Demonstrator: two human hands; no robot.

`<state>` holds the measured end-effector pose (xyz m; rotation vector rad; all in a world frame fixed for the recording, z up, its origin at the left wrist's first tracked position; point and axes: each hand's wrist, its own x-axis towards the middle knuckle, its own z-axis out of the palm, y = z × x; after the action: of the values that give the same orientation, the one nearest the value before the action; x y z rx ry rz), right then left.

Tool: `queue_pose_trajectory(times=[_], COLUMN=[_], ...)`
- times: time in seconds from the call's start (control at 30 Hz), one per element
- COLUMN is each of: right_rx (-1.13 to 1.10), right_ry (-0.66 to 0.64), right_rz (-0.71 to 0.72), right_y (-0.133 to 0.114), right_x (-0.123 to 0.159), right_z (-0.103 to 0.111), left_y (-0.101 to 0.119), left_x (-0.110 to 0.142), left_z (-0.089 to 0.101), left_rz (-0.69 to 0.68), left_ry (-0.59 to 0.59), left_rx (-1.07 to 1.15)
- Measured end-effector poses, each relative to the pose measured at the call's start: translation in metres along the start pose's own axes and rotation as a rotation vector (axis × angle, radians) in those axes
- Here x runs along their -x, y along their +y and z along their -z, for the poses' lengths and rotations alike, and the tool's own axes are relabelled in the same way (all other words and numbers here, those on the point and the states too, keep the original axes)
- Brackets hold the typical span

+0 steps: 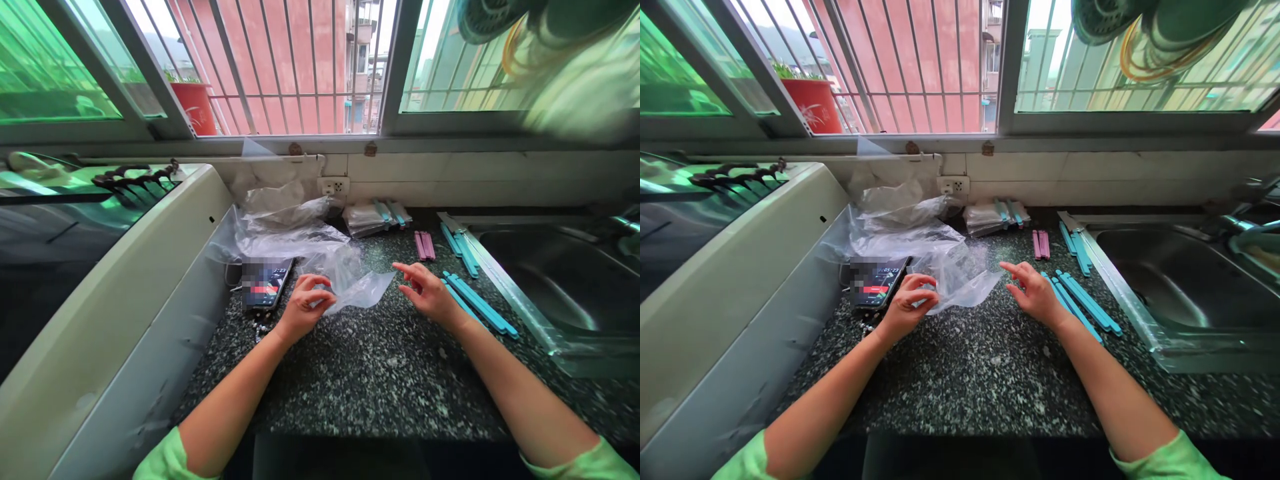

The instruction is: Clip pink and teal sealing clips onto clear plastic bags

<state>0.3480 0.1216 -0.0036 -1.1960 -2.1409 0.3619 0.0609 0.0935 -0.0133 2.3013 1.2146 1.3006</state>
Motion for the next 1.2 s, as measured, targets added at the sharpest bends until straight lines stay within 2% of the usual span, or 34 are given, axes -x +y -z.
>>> queue_pose_trajectory(times=[0.13, 0.27, 0.53, 0.73, 0.83, 0.97, 1.1, 1.2], right_rx=[0.291, 0.488, 0.615, 0.648, 0.643, 0.652, 0.666, 0.691], right_ry=[-0.038, -0.018, 0.103, 0.129, 0.129, 0.103, 0.067, 0.045], right_rz=[0.152, 0.195, 0.246, 0.201, 0.192, 0.194, 0.208, 0.202], right_y=[0.003, 0.005, 0.017, 0.022, 0.022, 0.019, 0.017, 0.018], right_x=[0.000, -0.001, -0.003, -0.004, -0.003, -0.002, -0.003, -0.003], right_z=[0.003, 0.001, -0.003, -0.003, -0.003, -0.004, -0.006, -0.005], left_y=[0.005, 0.004, 0.007, 0.015, 0.014, 0.014, 0.020, 0.026], left_x=[0.001, 0.001, 0.001, 0.003, 0.002, 0.004, 0.007, 0.009], left_z=[-0.002, -0.002, 0.000, 0.002, 0.004, 0.003, -0.004, -0.006], left_rz=[-0.060, -0.054, -0.052, -0.122, -0.065, 0.102, 0.286, 0.242], left_ry=[-0.003, 0.054, 0.203, 0.163, 0.059, -0.082, -0.017, 0.050], left_rx=[-0.011, 0.018, 0.119, 0.116, 0.125, 0.196, 0.226, 0.217])
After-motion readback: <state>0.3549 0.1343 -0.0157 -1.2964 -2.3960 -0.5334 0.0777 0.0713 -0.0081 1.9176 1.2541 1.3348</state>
